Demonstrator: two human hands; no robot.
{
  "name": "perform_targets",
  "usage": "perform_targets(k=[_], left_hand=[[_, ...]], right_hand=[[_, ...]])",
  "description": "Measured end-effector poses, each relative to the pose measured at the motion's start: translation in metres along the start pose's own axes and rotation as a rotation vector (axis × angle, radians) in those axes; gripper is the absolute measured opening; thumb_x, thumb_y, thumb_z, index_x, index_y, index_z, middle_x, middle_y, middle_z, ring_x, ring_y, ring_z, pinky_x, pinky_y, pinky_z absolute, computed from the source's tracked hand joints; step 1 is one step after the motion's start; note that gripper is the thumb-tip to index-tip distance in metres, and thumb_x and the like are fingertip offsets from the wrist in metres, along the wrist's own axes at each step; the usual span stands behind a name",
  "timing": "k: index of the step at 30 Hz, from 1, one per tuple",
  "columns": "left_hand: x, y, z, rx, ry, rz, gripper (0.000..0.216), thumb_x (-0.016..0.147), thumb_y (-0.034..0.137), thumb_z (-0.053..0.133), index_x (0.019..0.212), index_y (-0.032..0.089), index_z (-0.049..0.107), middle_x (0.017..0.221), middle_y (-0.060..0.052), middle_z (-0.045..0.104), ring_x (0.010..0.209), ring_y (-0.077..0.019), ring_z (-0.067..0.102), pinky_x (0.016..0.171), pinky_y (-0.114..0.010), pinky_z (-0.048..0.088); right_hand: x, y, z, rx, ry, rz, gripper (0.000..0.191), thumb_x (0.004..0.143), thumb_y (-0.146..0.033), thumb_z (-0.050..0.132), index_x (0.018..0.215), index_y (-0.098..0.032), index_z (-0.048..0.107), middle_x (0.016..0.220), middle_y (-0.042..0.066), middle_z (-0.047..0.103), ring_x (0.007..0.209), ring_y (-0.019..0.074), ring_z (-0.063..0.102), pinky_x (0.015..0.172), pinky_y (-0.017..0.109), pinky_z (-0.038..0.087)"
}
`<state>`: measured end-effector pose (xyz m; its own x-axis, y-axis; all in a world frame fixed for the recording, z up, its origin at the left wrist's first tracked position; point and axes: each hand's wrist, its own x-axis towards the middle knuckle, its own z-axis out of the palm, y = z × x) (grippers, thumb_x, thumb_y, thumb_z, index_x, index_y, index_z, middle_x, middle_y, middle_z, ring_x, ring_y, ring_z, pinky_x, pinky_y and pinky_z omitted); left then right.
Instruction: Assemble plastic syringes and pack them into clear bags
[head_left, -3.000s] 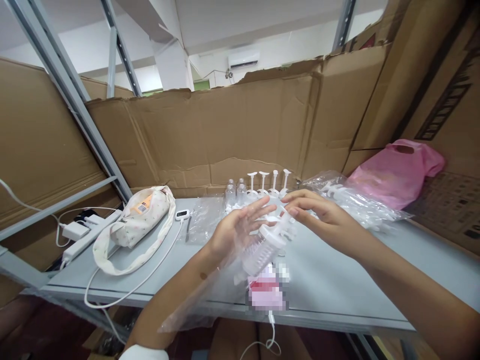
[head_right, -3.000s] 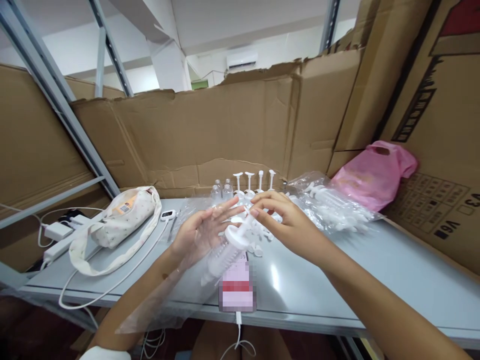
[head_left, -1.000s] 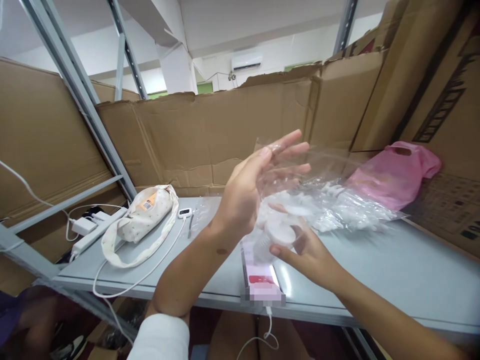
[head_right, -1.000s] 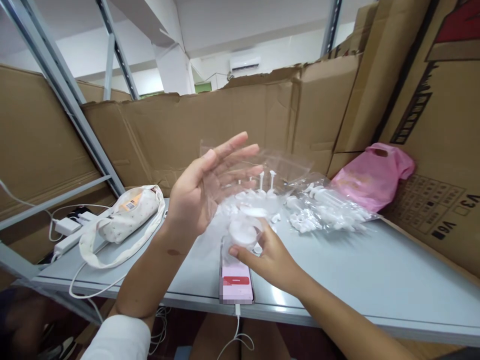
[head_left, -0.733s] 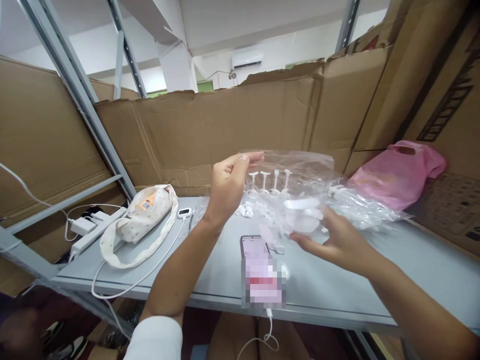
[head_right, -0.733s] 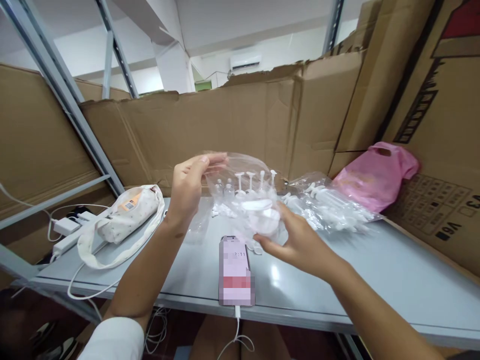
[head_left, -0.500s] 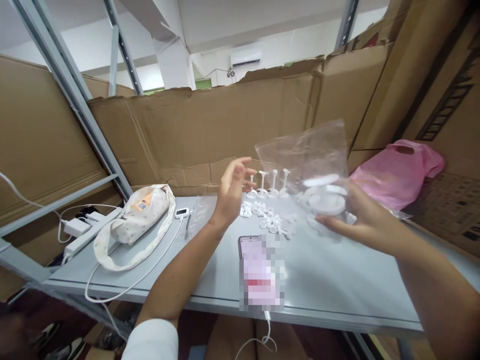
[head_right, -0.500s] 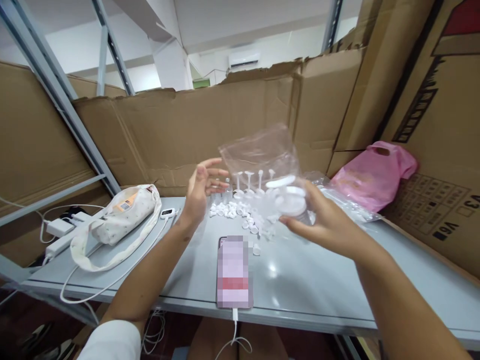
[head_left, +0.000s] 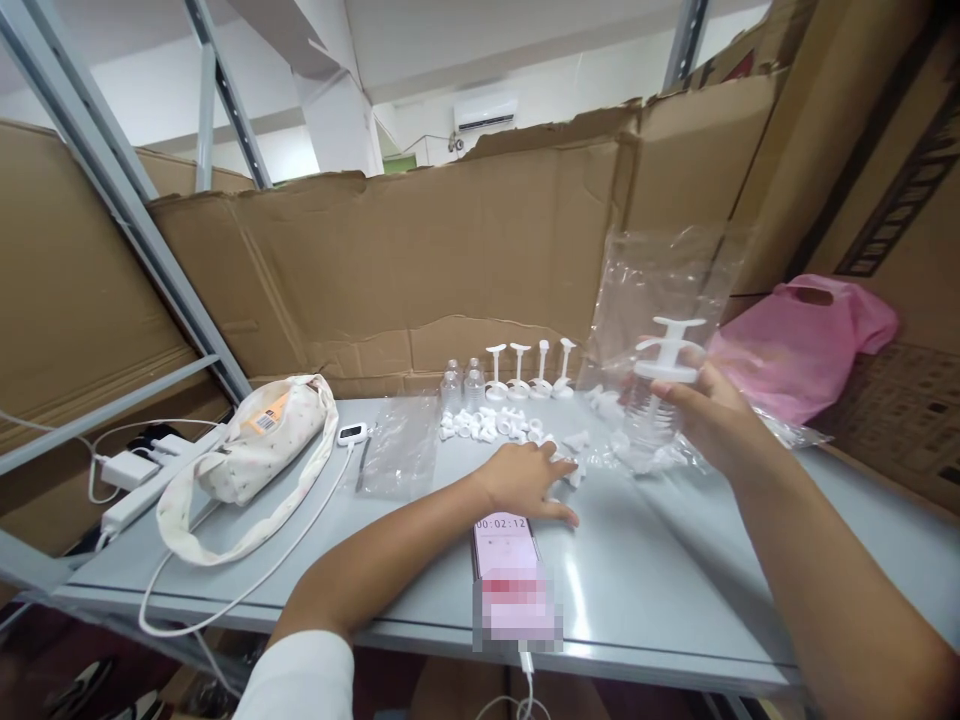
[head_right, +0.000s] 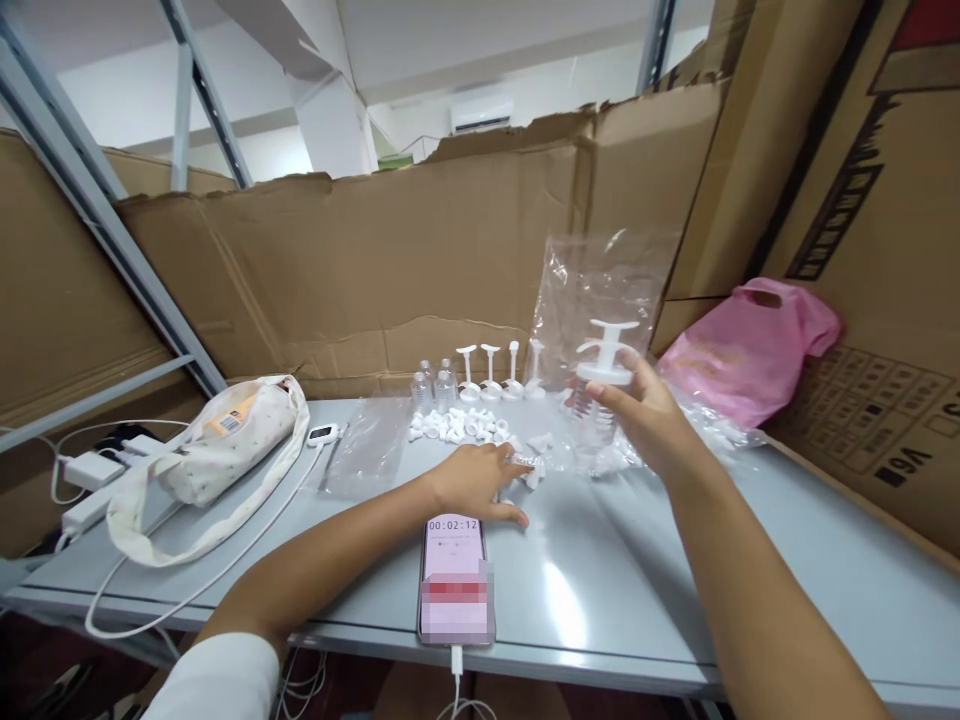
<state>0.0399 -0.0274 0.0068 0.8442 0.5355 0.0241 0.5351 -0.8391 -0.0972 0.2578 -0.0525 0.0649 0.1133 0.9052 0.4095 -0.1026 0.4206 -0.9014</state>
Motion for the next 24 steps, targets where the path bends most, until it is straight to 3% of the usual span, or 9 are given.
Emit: perform_targets(k=[7,11,16,21,24], left_hand=[[0.024,0.002,0.015,0.106,-0.018,0.005,0.044,0.092,0.053,0.033,0.113,0.023,0.057,0.114,-0.009,0.057,0.081,-0.0220,0.066,0.068,-0.033,0.051],[0.029,0.003,0.015,0.132,-0.033,-0.021,0.039,0.093,0.047,0.035,0.116,0.022,0.055,0.114,-0.010,0.056,0.078,-0.0199,0.066,0.066,-0.031,0.052],[0.028,-0.009,0.009,0.107,0.031,-0.068,0.039,0.092,0.047,0.040,0.115,0.019,0.053,0.109,-0.010,0.055,0.078,-0.0198,0.066,0.063,-0.028,0.051],[0.021,-0.015,0.008,0.087,0.016,-0.057,0.036,0.090,0.046,0.046,0.109,0.017,0.055,0.106,-0.009,0.056,0.081,-0.0215,0.065,0.067,-0.030,0.050],[0.020,-0.013,0.010,0.070,0.001,-0.042,0.033,0.091,0.042,0.044,0.109,0.016,0.055,0.107,-0.009,0.056,0.082,-0.0217,0.064,0.068,-0.031,0.050]], right_hand=[[0.000,0.016,-0.011,0.027,0.020,0.073,0.051,0.065,-0.039,0.077,0.109,-0.029,0.054,0.088,-0.001,0.069,0.081,0.0181,0.066,0.072,0.027,0.051],[-0.001,0.019,-0.013,-0.056,0.044,0.124,0.053,0.066,-0.042,0.076,0.112,-0.029,0.051,0.089,-0.002,0.070,0.080,0.0187,0.065,0.073,0.029,0.050],[-0.003,0.015,-0.012,-0.218,0.074,0.224,0.053,0.068,-0.047,0.070,0.115,-0.029,0.051,0.080,-0.001,0.068,0.070,0.0198,0.062,0.062,0.029,0.048],[-0.005,0.009,-0.008,-0.318,0.108,0.329,0.054,0.072,-0.051,0.067,0.118,-0.027,0.051,0.100,0.005,0.067,0.095,0.0254,0.062,0.070,0.029,0.048],[-0.005,0.013,-0.007,-0.344,0.085,0.366,0.061,0.072,-0.055,0.065,0.124,-0.028,0.047,0.101,0.007,0.068,0.101,0.0297,0.061,0.071,0.032,0.048]])
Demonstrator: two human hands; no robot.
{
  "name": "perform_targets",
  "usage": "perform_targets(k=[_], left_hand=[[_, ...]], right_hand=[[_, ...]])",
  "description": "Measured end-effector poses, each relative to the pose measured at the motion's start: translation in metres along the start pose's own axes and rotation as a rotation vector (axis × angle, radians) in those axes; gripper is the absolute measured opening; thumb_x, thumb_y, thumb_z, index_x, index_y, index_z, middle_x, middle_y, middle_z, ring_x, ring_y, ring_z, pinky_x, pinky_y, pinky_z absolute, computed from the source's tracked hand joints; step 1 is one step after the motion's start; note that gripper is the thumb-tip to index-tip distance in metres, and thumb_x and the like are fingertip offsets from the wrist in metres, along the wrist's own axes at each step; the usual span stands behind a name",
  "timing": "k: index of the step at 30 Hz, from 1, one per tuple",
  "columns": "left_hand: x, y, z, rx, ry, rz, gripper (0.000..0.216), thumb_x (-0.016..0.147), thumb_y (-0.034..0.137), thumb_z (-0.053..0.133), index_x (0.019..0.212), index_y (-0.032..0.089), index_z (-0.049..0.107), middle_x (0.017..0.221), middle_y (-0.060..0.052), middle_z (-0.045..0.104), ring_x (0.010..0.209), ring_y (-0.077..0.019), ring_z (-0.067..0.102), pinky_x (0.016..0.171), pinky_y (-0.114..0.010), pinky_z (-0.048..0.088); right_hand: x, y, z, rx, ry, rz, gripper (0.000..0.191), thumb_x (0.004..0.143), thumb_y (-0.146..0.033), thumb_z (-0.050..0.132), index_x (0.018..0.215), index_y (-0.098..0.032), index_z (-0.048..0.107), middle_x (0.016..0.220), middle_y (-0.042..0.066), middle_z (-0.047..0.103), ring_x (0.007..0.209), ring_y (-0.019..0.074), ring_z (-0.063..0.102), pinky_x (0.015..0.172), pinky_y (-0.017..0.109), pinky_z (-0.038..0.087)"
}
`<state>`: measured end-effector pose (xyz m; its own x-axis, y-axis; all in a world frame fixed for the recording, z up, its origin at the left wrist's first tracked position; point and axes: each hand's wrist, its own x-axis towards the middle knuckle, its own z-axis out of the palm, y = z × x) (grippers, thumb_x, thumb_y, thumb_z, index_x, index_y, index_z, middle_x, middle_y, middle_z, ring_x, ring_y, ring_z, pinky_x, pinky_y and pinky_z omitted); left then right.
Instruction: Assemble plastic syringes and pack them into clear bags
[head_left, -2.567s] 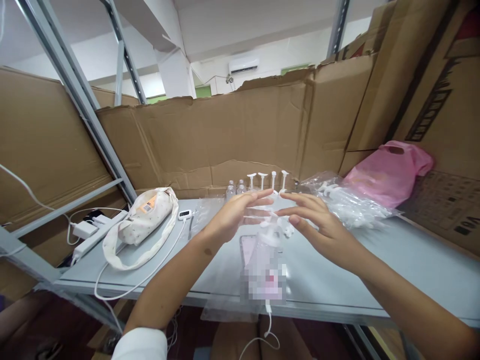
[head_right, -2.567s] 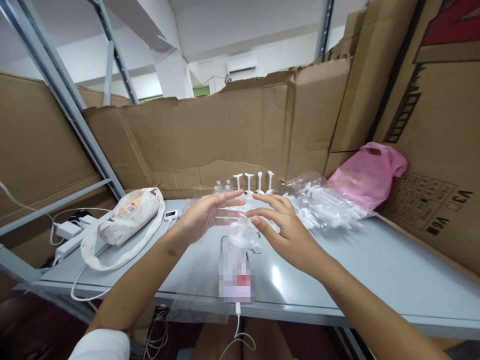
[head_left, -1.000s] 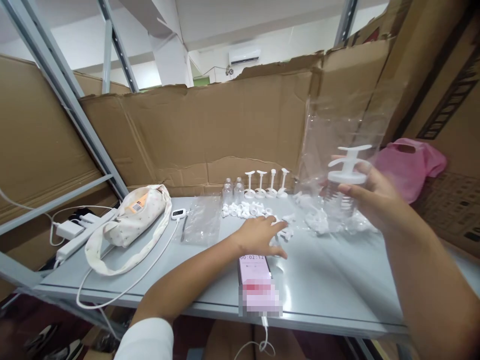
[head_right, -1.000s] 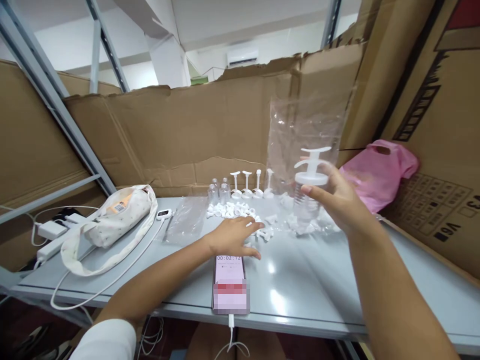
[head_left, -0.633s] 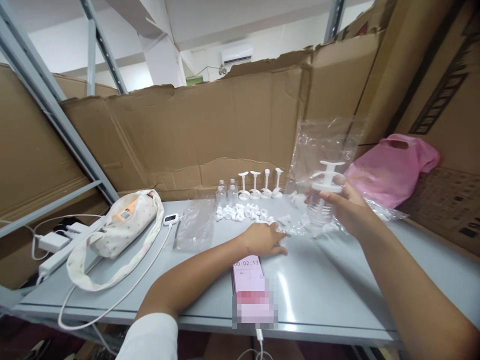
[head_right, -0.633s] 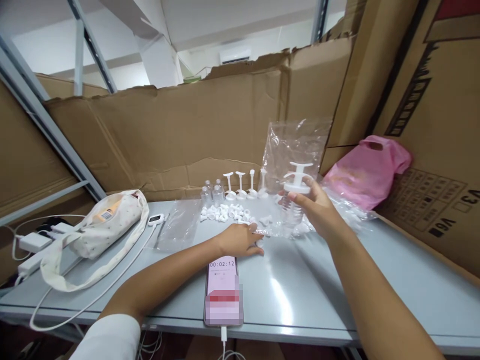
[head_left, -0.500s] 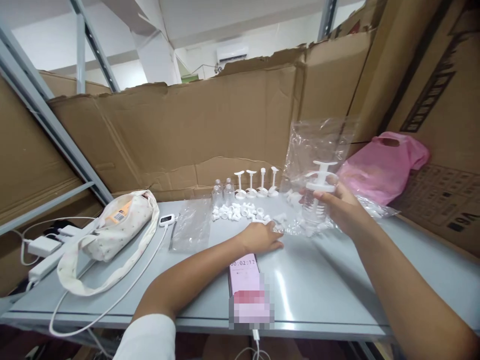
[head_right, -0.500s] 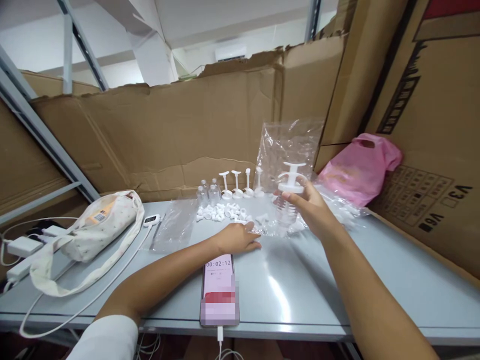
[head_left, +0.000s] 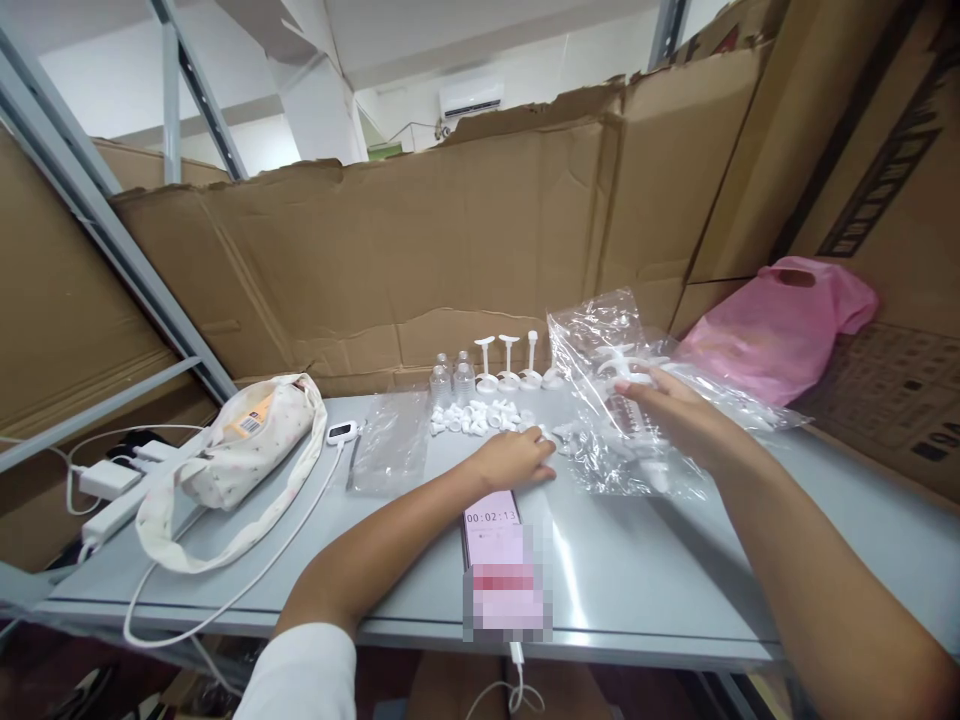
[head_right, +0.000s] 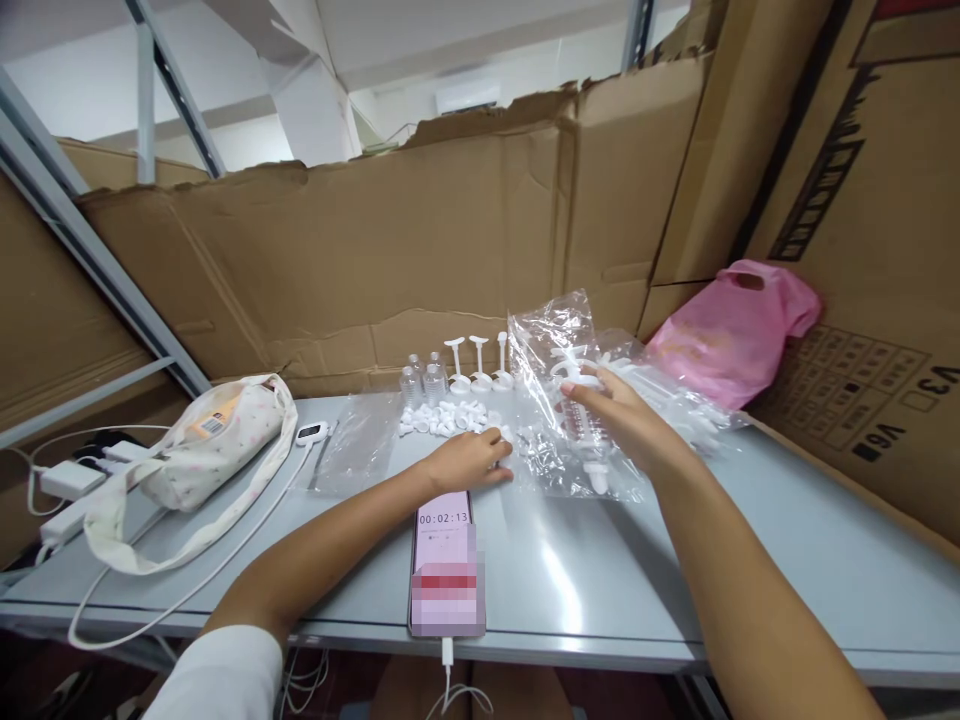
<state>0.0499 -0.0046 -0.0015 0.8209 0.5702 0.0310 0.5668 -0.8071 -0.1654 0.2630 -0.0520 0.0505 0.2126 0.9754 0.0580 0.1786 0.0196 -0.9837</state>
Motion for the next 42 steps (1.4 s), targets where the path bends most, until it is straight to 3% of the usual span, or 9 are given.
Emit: perform_targets(k=[8,11,19,24,28,33,37,42], left_hand=[[0.002,0.007,0.004,0.007,0.031,0.064,0.021,0.093,0.024,0.041,0.105,0.012,0.055,0.114,-0.010,0.054,0.091,-0.0220,0.062,0.073,-0.031,0.050],[-0.005,0.007,0.003,0.032,0.067,0.061,0.025,0.093,0.016,0.036,0.112,0.013,0.052,0.126,-0.012,0.049,0.097,-0.0235,0.059,0.074,-0.032,0.050],[-0.006,-0.007,0.011,-0.044,0.155,0.028,0.025,0.093,0.020,0.040,0.115,0.018,0.053,0.138,-0.008,0.046,0.111,-0.0225,0.055,0.088,-0.035,0.048],[-0.014,-0.018,-0.001,-0.249,0.389,-0.058,0.025,0.092,0.026,0.047,0.114,0.017,0.058,0.135,-0.011,0.049,0.117,-0.0219,0.053,0.097,-0.036,0.044],[-0.029,-0.033,-0.028,-0.341,0.613,-0.175,0.025,0.092,0.030,0.048,0.113,0.020,0.058,0.131,-0.011,0.051,0.115,-0.0197,0.054,0.098,-0.035,0.043],[-0.038,-0.050,-0.052,-0.506,0.910,-0.246,0.023,0.086,0.030,0.058,0.106,0.019,0.063,0.122,-0.011,0.055,0.110,-0.0209,0.056,0.088,-0.031,0.048],[-0.040,-0.057,-0.058,-0.654,0.931,-0.293,0.024,0.084,0.033,0.061,0.103,0.019,0.064,0.119,-0.010,0.054,0.090,-0.0156,0.060,0.072,-0.026,0.052],[-0.047,-0.057,-0.055,-0.707,0.964,-0.304,0.023,0.082,0.034,0.063,0.101,0.020,0.063,0.117,-0.009,0.053,0.087,-0.0128,0.057,0.064,-0.020,0.051]], right_hand=[[-0.001,0.003,0.001,-0.055,-0.024,0.010,0.063,0.073,-0.058,0.063,0.126,-0.028,0.046,0.101,0.007,0.067,0.094,0.0297,0.063,0.070,0.033,0.049],[-0.001,0.004,0.001,-0.066,-0.014,0.011,0.066,0.072,-0.057,0.064,0.128,-0.027,0.046,0.109,0.008,0.066,0.102,0.0293,0.062,0.076,0.033,0.050],[0.008,0.016,-0.001,-0.102,0.007,-0.071,0.070,0.071,-0.054,0.067,0.131,-0.023,0.048,0.111,0.009,0.067,0.106,0.0286,0.063,0.086,0.038,0.051],[0.004,0.012,-0.005,-0.145,-0.013,-0.078,0.074,0.072,-0.056,0.065,0.134,-0.022,0.047,0.120,0.011,0.064,0.113,0.0311,0.059,0.092,0.042,0.049],[-0.001,0.011,-0.003,-0.230,-0.131,-0.027,0.069,0.070,-0.058,0.067,0.128,-0.024,0.053,0.127,0.011,0.061,0.119,0.0323,0.054,0.095,0.044,0.048],[-0.016,0.009,0.019,-0.282,-0.336,-0.016,0.061,0.073,-0.057,0.065,0.126,-0.030,0.053,0.130,0.008,0.059,0.118,0.0306,0.056,0.098,0.044,0.047],[-0.029,0.007,0.033,-0.288,-0.553,-0.019,0.065,0.075,-0.055,0.065,0.131,-0.026,0.051,0.120,0.010,0.065,0.114,0.0332,0.059,0.096,0.047,0.048],[-0.032,0.011,0.037,-0.269,-0.611,-0.048,0.064,0.075,-0.053,0.066,0.132,-0.028,0.051,0.129,0.008,0.060,0.118,0.0307,0.056,0.097,0.041,0.048]])
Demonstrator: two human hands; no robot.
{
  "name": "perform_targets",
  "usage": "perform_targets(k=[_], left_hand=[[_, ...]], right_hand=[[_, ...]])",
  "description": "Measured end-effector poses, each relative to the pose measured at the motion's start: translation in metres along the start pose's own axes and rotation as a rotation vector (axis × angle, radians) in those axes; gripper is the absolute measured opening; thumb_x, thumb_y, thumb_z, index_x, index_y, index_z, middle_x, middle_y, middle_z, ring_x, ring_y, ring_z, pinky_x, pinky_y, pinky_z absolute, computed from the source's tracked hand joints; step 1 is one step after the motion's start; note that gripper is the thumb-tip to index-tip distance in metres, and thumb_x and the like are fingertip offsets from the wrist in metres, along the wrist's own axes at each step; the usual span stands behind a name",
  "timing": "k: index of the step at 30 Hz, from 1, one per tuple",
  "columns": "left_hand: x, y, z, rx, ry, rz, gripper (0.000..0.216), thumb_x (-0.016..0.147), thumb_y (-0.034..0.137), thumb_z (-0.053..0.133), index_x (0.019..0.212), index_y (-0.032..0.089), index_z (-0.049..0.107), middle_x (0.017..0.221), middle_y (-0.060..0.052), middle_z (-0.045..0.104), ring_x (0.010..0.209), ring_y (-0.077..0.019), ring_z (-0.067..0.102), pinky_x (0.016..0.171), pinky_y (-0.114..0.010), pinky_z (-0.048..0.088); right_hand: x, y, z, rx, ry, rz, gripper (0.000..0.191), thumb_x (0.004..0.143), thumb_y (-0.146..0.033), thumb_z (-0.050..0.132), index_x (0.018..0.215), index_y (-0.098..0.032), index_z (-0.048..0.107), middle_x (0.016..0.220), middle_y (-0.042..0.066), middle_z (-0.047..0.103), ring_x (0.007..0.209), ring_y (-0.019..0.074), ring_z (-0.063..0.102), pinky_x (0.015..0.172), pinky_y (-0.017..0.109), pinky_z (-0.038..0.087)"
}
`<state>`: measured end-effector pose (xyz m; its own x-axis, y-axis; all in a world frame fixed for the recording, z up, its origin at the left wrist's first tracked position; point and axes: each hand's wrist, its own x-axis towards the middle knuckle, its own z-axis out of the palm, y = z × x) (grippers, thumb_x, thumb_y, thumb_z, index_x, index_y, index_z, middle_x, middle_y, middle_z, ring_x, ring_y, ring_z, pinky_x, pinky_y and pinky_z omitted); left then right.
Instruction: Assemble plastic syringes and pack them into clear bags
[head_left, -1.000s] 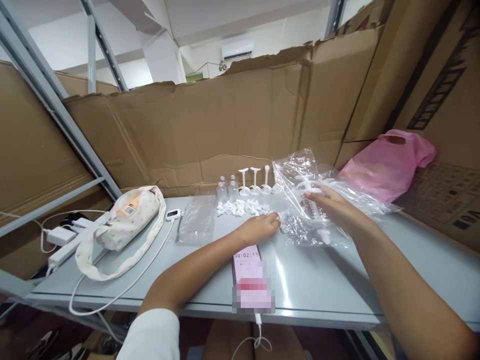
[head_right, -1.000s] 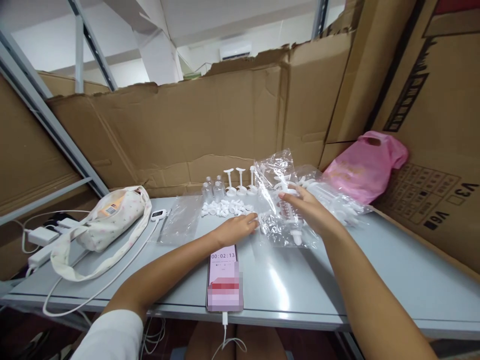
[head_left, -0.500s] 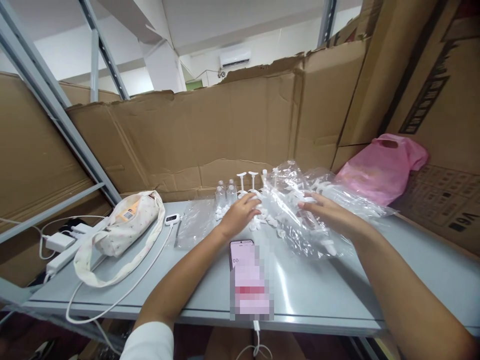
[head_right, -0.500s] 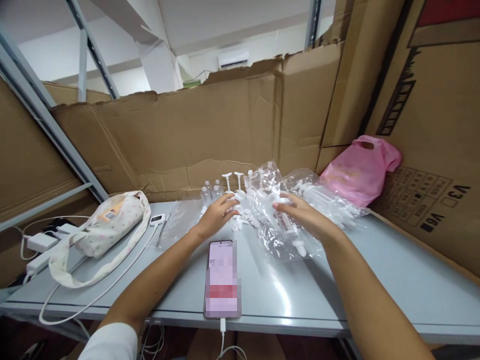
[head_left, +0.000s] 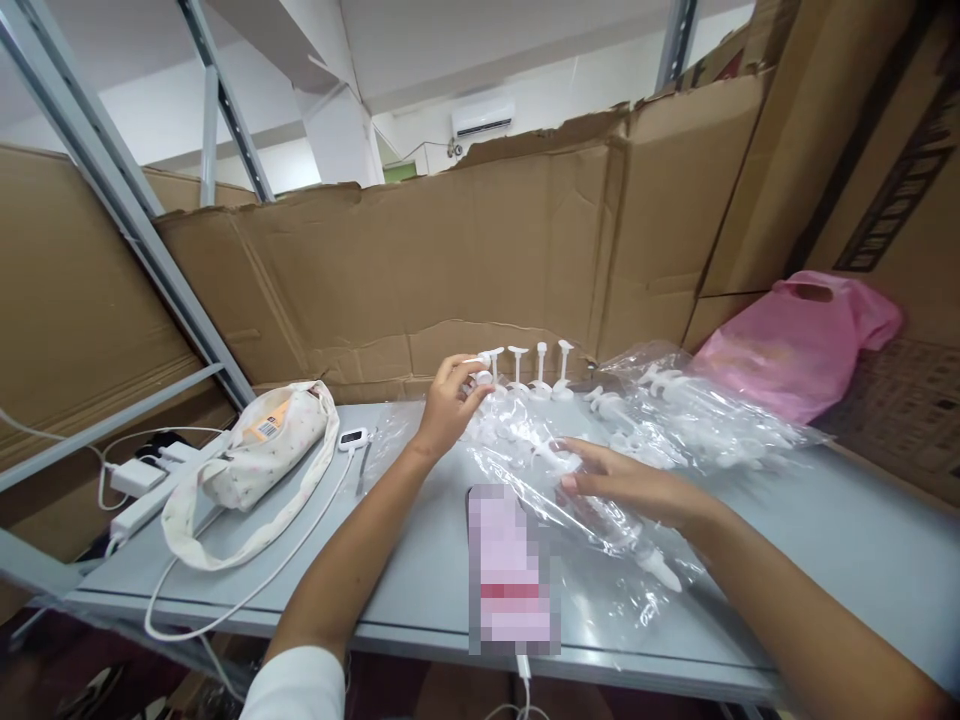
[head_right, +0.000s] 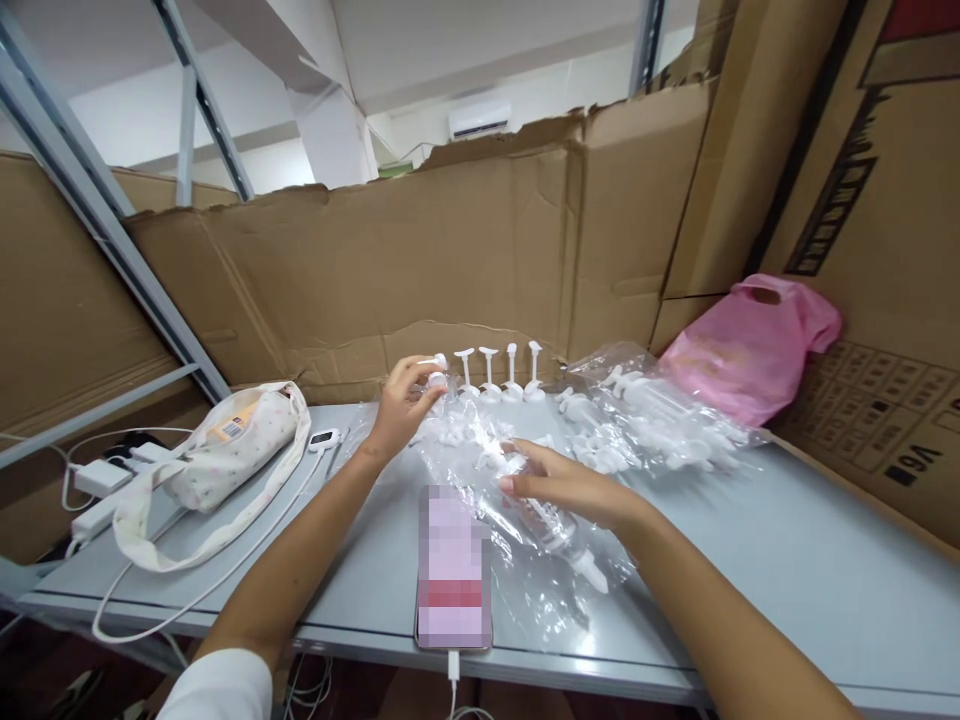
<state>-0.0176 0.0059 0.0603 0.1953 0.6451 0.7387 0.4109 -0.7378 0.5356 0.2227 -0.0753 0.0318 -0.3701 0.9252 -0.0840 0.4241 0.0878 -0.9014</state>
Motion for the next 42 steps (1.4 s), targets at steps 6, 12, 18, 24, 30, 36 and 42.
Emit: perform_targets(k=[6,12,18,24,30,36,42], left_hand=[[-0.007,0.000,-0.008,-0.081,-0.066,-0.023,0.025,0.081,0.036,0.063,0.099,0.019,0.063,0.116,-0.009,0.056,0.082,-0.0121,0.059,0.069,-0.024,0.053],[-0.012,-0.010,-0.009,-0.191,-0.168,-0.136,0.023,0.081,0.032,0.063,0.097,0.016,0.063,0.106,-0.008,0.064,0.094,-0.0163,0.061,0.085,-0.030,0.050],[-0.021,-0.023,-0.004,-0.221,-0.314,-0.316,0.029,0.088,0.035,0.053,0.111,0.018,0.052,0.097,-0.006,0.069,0.090,-0.0155,0.063,0.080,-0.029,0.048],[-0.020,-0.027,-0.001,0.094,-0.286,-0.170,0.022,0.089,0.034,0.051,0.089,0.019,0.067,0.110,-0.005,0.066,0.108,-0.0197,0.056,0.099,-0.037,0.038],[-0.027,-0.024,-0.018,0.263,0.016,-0.145,0.021,0.091,0.030,0.046,0.089,0.019,0.064,0.103,-0.005,0.065,0.100,-0.0178,0.057,0.090,-0.032,0.041],[-0.046,-0.028,-0.034,0.425,-0.231,-0.417,0.020,0.080,0.039,0.059,0.086,0.021,0.062,0.082,0.000,0.067,0.069,-0.0153,0.057,0.065,-0.026,0.041],[-0.058,-0.024,-0.005,0.448,-0.597,-0.313,0.031,0.080,0.047,0.058,0.098,0.023,0.064,0.092,-0.001,0.068,0.079,-0.0186,0.061,0.065,-0.026,0.041]], right_hand=[[0.005,0.003,0.007,0.060,-0.085,-0.039,0.062,0.078,-0.051,0.063,0.133,-0.025,0.049,0.093,0.006,0.074,0.096,0.0284,0.068,0.090,0.046,0.052],[0.011,0.009,0.005,0.021,0.036,0.005,0.063,0.073,-0.052,0.068,0.129,-0.025,0.054,0.128,0.009,0.061,0.117,0.0322,0.057,0.094,0.042,0.051],[0.017,0.017,0.006,0.054,0.016,0.030,0.063,0.077,-0.052,0.064,0.132,-0.025,0.051,0.116,0.010,0.066,0.111,0.0321,0.060,0.092,0.046,0.050],[0.013,0.008,0.008,0.022,-0.035,0.081,0.076,0.076,-0.058,0.061,0.139,-0.018,0.043,0.116,0.013,0.066,0.117,0.0330,0.056,0.098,0.045,0.045],[0.013,0.008,0.005,-0.018,0.014,0.061,0.081,0.073,-0.060,0.062,0.140,-0.019,0.041,0.134,0.015,0.054,0.125,0.0356,0.048,0.102,0.045,0.042],[0.011,0.006,-0.004,-0.039,0.283,-0.086,0.077,0.077,-0.059,0.058,0.139,-0.020,0.038,0.090,0.009,0.072,0.093,0.0307,0.067,0.086,0.046,0.051],[0.009,0.003,-0.005,-0.054,0.390,-0.242,0.067,0.075,-0.058,0.061,0.129,-0.023,0.045,0.130,0.012,0.055,0.101,0.0299,0.064,0.076,0.037,0.056]])
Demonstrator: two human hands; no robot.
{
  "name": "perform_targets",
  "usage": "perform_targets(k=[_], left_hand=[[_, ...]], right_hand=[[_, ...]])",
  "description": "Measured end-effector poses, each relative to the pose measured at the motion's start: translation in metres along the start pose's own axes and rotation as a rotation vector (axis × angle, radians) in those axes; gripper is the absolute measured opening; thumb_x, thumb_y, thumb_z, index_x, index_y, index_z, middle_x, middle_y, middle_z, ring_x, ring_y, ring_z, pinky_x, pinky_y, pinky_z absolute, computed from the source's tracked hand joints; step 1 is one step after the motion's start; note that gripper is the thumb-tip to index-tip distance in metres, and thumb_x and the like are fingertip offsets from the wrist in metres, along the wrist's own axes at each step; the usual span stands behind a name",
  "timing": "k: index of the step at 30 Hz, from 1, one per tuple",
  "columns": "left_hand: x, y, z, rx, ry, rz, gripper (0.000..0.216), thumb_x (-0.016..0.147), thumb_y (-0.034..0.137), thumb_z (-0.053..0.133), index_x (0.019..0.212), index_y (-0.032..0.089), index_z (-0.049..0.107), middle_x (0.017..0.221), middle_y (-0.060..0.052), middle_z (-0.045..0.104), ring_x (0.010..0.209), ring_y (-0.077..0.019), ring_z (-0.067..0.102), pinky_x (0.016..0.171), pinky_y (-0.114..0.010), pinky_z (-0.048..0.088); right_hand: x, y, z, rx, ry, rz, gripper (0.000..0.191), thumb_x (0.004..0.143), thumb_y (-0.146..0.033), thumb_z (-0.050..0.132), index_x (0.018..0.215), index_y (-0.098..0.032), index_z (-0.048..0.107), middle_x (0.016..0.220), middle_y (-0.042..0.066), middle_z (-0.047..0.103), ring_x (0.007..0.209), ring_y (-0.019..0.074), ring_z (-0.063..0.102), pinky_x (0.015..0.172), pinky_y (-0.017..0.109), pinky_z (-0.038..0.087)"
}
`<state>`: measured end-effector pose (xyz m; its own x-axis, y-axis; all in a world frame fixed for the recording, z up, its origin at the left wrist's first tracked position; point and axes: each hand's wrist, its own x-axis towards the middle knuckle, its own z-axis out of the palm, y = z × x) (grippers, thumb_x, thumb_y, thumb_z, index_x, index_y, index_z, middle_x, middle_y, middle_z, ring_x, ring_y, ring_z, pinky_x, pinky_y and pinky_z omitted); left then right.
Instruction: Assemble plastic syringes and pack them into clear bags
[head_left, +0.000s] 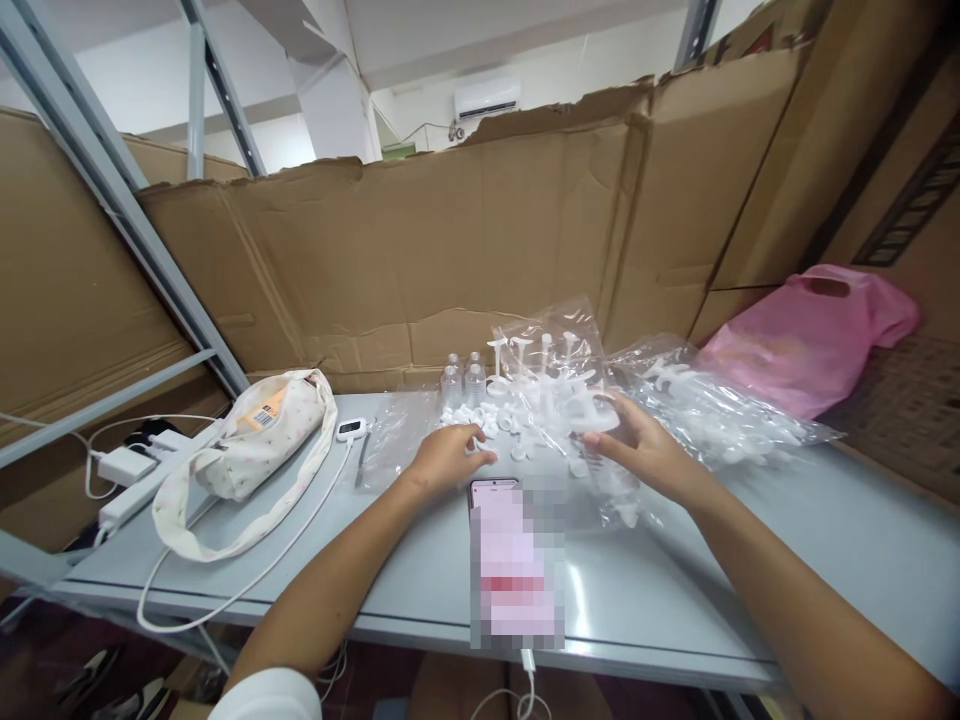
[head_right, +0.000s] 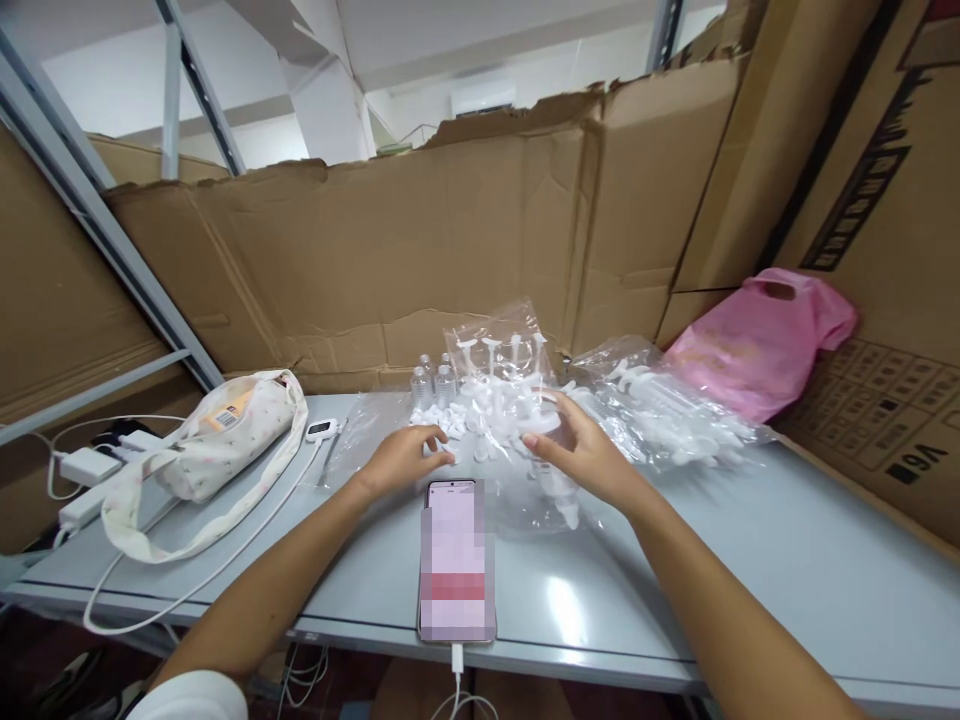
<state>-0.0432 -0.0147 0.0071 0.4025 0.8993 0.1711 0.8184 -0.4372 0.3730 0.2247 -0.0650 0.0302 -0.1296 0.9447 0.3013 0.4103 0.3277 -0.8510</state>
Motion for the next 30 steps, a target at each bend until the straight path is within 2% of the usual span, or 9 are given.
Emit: perform_targets(k=[3,7,10,13,16,21,26,30], left_hand=[[0.001,0.005,0.011,0.088,-0.063,0.062,0.023,0.081,0.039,0.057,0.096,0.023,0.065,0.087,-0.002,0.067,0.084,-0.0193,0.061,0.067,-0.026,0.043],[0.001,0.007,0.017,0.134,-0.048,0.072,0.014,0.082,0.028,0.055,0.088,0.021,0.067,0.092,-0.004,0.064,0.085,-0.0197,0.060,0.074,-0.028,0.045],[0.004,0.008,0.018,0.175,0.018,0.076,0.024,0.084,0.022,0.051,0.105,0.020,0.063,0.105,-0.007,0.060,0.097,-0.0226,0.057,0.081,-0.032,0.045],[0.009,0.010,0.021,0.259,0.041,0.184,0.035,0.087,0.018,0.047,0.121,0.023,0.055,0.117,-0.006,0.058,0.105,-0.0226,0.053,0.088,-0.033,0.044],[0.013,0.010,0.023,0.340,0.006,0.247,0.032,0.087,0.020,0.048,0.118,0.021,0.057,0.111,-0.005,0.062,0.103,-0.0220,0.054,0.089,-0.034,0.044],[0.016,0.010,0.026,0.360,0.014,0.229,0.026,0.087,0.021,0.050,0.111,0.020,0.059,0.107,-0.007,0.063,0.101,-0.0228,0.056,0.090,-0.036,0.044],[0.019,0.005,0.029,0.355,0.028,0.191,0.025,0.088,0.023,0.048,0.110,0.017,0.057,0.102,-0.010,0.064,0.099,-0.0246,0.057,0.085,-0.036,0.045],[0.015,0.002,0.023,0.320,0.044,0.183,0.027,0.088,0.019,0.046,0.114,0.019,0.054,0.099,-0.007,0.066,0.096,-0.0220,0.059,0.082,-0.033,0.045]], right_hand=[[0.000,0.000,0.001,-0.014,-0.008,-0.012,0.064,0.075,-0.058,0.061,0.127,-0.023,0.047,0.125,0.012,0.058,0.092,0.0281,0.066,0.075,0.039,0.056],[0.001,0.001,0.002,-0.042,-0.005,0.032,0.065,0.076,-0.059,0.059,0.128,-0.024,0.046,0.115,0.010,0.064,0.081,0.0253,0.068,0.075,0.039,0.055],[0.001,0.002,0.003,-0.073,-0.018,0.039,0.065,0.076,-0.059,0.058,0.130,-0.025,0.047,0.112,0.009,0.065,0.085,0.0270,0.067,0.076,0.037,0.054],[0.000,0.002,0.005,-0.110,-0.036,0.054,0.065,0.077,-0.058,0.057,0.131,-0.025,0.047,0.106,0.008,0.068,0.092,0.0292,0.066,0.076,0.036,0.053],[-0.001,-0.001,0.008,-0.114,-0.081,0.090,0.066,0.078,-0.058,0.055,0.134,-0.023,0.044,0.094,0.008,0.070,0.090,0.0294,0.066,0.073,0.036,0.053],[-0.001,-0.004,0.012,-0.103,-0.142,0.156,0.069,0.081,-0.058,0.053,0.137,-0.019,0.040,0.086,0.008,0.071,0.085,0.0292,0.067,0.072,0.039,0.053],[0.000,-0.001,0.014,-0.071,-0.171,0.214,0.070,0.080,-0.059,0.054,0.135,-0.017,0.040,0.089,0.009,0.073,0.094,0.0296,0.066,0.082,0.041,0.051],[0.001,0.002,0.013,-0.055,-0.198,0.253,0.069,0.080,-0.060,0.055,0.133,-0.019,0.042,0.104,0.012,0.070,0.106,0.0317,0.061,0.090,0.043,0.048]])
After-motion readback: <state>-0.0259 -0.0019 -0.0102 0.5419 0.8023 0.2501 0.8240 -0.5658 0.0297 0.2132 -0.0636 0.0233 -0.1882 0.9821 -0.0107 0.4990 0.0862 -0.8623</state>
